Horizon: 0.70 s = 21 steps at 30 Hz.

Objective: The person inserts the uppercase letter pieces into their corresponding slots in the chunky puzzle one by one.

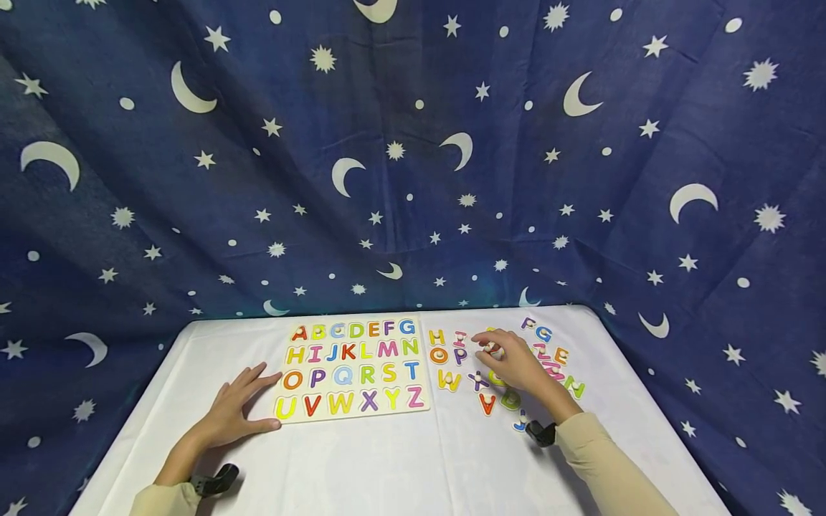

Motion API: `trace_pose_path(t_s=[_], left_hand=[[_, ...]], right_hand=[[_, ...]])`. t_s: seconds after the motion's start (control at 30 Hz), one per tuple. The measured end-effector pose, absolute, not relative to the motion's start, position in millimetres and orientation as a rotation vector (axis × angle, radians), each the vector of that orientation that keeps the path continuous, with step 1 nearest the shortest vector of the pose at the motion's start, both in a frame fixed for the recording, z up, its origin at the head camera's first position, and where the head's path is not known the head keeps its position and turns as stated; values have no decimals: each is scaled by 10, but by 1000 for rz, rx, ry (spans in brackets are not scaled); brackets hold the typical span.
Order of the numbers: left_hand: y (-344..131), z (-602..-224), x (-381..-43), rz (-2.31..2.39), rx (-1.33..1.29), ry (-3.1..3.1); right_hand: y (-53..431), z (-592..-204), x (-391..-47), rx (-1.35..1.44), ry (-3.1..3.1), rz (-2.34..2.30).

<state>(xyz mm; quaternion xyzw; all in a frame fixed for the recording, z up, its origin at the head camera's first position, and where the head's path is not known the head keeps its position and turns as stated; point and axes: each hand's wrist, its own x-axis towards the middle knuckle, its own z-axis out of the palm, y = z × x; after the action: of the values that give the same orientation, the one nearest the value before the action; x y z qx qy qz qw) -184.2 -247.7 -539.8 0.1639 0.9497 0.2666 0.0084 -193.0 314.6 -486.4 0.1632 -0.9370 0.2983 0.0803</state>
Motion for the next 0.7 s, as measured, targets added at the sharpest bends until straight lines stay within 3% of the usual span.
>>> trace_pose_path(t_s=[0.4,0.7], left_hand=[[-2454,-5357,-1843,817,506,2966],[-2451,-5374,-1834,813,490,2965]], right_hand=[[3503,-5144,-1367,280,-2762,890],[3574,-5273,-1199,292,-2697,850]])
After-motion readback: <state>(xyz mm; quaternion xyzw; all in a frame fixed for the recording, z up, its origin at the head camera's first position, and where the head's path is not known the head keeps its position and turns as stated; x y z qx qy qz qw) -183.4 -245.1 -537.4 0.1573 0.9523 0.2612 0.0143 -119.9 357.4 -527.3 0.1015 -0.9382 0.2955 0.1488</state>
